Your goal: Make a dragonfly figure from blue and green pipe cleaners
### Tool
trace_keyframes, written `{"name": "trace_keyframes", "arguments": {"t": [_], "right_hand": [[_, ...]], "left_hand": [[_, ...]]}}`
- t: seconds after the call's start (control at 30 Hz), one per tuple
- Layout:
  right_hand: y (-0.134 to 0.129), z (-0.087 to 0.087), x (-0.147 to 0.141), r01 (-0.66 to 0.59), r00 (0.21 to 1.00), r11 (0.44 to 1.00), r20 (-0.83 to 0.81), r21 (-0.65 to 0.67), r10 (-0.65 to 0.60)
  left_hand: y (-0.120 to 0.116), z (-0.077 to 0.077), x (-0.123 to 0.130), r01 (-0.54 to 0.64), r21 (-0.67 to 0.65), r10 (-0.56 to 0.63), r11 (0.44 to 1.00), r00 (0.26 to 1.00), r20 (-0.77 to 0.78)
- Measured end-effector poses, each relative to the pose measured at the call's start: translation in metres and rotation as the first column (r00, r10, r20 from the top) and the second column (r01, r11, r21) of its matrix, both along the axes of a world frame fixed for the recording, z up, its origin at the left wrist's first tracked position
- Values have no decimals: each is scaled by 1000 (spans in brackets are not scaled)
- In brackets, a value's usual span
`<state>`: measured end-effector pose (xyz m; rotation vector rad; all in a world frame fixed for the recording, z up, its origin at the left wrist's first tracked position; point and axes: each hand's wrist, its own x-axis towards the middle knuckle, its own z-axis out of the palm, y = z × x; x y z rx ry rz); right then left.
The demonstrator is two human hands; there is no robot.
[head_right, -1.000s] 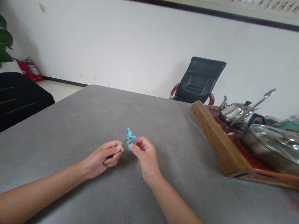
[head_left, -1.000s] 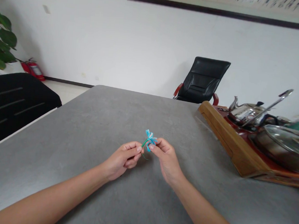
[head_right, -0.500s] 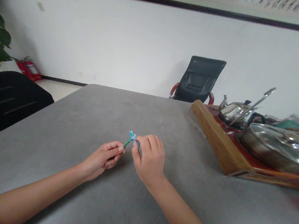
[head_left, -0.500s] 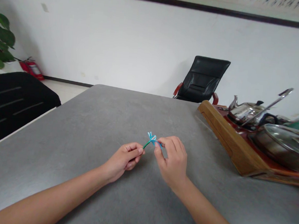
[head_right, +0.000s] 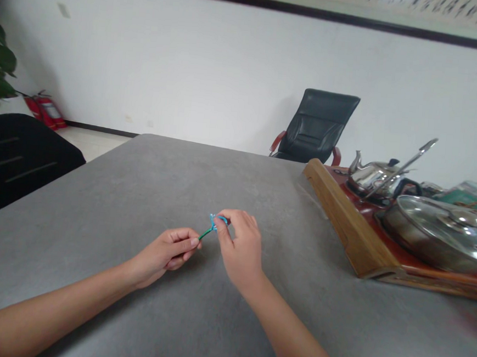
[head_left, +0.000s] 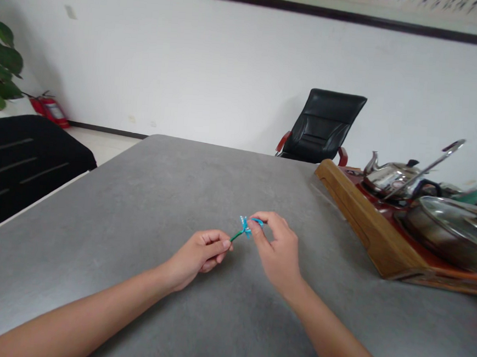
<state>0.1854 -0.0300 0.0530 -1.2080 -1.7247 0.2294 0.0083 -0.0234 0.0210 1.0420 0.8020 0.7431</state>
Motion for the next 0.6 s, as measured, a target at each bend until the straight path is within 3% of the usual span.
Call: {"name": "trace_keyframes", "arguments": {"t": [0.07,0.17,0.23,0.3,0.37,0.47,0.53,0.6], "right_hand": [[0,-1,0,2,996,1000,-88,-5,-3],[-4,-1,-1,90,981,990,-179,104,-71],[-9,-2,-4,61,983,988,-180,143,-35],[-15,-6,-10,-64,988,996,-136,65,73],[-18,-14,-18,-142,982,983,-138,-112,127],[-16,-27,-30,-240,923,896,-373,-375,91],[-12,-35,-36,-398,813,796,-578,-455,76],[-8,-40,-39,-504,729,720,-682,-477,58]], "left_hand": [[1,0,0,-8,-17,9,1000,1000,16],[2,0,-1,-23,-37,25,999,998,63],[4,-1,-1,-47,-38,50,998,996,79],[5,-2,-1,-83,-23,85,996,994,67],[5,-3,-1,-125,15,125,992,992,32],[5,-3,0,-174,102,178,980,983,-39],[4,-2,1,-184,157,199,970,976,-84],[3,-3,1,-185,203,213,962,969,-123]]}}
